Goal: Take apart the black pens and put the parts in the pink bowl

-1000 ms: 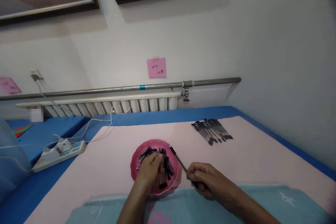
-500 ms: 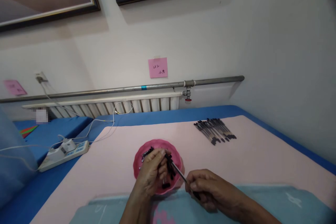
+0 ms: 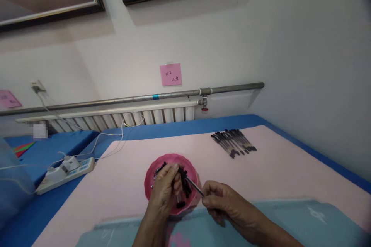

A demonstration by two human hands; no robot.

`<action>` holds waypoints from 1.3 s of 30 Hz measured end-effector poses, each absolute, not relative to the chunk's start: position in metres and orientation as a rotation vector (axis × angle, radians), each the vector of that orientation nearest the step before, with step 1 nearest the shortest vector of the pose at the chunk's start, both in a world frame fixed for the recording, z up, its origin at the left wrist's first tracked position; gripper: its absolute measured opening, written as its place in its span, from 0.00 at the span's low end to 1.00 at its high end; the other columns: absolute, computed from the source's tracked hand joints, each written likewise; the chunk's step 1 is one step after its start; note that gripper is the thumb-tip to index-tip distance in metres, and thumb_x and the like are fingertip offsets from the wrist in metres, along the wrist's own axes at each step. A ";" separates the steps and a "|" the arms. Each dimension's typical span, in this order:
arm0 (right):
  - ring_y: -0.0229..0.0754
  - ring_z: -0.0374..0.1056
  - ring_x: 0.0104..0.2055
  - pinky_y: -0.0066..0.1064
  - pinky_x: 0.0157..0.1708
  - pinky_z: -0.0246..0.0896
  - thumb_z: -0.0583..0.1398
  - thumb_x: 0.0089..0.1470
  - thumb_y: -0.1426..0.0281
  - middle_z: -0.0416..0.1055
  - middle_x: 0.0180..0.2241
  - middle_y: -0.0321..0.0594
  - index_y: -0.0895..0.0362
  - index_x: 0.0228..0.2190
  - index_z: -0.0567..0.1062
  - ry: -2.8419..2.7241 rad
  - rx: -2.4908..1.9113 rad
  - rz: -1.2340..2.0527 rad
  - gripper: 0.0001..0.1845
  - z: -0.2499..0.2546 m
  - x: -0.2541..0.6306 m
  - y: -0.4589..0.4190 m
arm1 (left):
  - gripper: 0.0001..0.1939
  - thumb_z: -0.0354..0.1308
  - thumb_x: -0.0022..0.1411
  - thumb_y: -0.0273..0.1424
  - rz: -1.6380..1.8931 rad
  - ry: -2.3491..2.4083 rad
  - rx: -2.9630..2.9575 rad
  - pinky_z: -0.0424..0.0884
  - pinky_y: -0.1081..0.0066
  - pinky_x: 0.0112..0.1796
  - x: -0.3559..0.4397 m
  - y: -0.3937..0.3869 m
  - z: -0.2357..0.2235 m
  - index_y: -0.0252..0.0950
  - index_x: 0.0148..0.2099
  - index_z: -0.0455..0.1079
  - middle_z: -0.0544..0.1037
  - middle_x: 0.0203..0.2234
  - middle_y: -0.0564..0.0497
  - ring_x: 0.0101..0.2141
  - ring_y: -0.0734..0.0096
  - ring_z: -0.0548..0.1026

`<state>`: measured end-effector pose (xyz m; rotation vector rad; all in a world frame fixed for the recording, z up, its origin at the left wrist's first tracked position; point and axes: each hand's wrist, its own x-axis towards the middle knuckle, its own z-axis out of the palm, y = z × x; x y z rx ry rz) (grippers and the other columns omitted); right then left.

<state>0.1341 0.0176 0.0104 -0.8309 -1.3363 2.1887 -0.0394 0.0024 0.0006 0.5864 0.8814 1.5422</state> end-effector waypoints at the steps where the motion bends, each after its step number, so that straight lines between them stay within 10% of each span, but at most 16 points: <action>1: 0.29 0.59 0.17 0.20 0.15 0.49 0.63 0.42 0.66 0.65 0.17 0.30 0.58 0.25 0.66 -1.295 -0.819 2.203 0.11 0.011 0.133 0.017 | 0.16 0.62 0.49 0.38 1.543 0.879 0.589 0.47 0.83 0.13 -0.039 0.002 0.001 0.31 0.33 0.68 0.58 0.13 0.62 0.13 0.88 0.53; 16: 0.29 0.57 0.13 0.20 0.10 0.46 0.55 0.49 0.59 0.66 0.17 0.33 0.59 0.23 0.67 -1.234 -0.843 2.277 0.15 0.010 0.128 0.013 | 0.16 0.62 0.48 0.39 1.528 0.954 0.623 0.48 0.82 0.14 -0.035 0.001 0.002 0.31 0.33 0.67 0.59 0.12 0.62 0.12 0.87 0.54; 28: 0.32 0.57 0.22 0.23 0.21 0.50 0.58 0.42 0.74 0.60 0.17 0.28 0.56 0.20 0.67 -1.869 -1.169 1.264 0.04 0.007 0.127 0.010 | 0.17 0.66 0.42 0.32 1.829 0.975 0.328 0.48 0.83 0.11 -0.053 0.005 0.000 0.34 0.22 0.58 0.56 0.10 0.64 0.10 0.88 0.53; 33: 0.31 0.56 0.17 0.23 0.15 0.49 0.56 0.47 0.67 0.62 0.17 0.29 0.56 0.23 0.65 -1.688 -1.143 1.594 0.06 0.006 0.129 0.014 | 0.05 0.59 0.46 0.22 1.773 0.975 0.264 0.63 0.81 0.17 -0.061 0.005 0.004 0.31 0.28 0.65 0.70 0.19 0.55 0.18 0.82 0.67; 39: 0.29 0.56 0.14 0.21 0.12 0.48 0.57 0.45 0.65 0.63 0.17 0.28 0.57 0.23 0.65 -1.572 -1.070 1.749 0.08 0.005 0.129 0.016 | 0.11 0.63 0.48 0.31 1.513 0.836 0.380 0.48 0.84 0.12 -0.039 0.003 0.001 0.32 0.32 0.65 0.61 0.15 0.61 0.12 0.89 0.54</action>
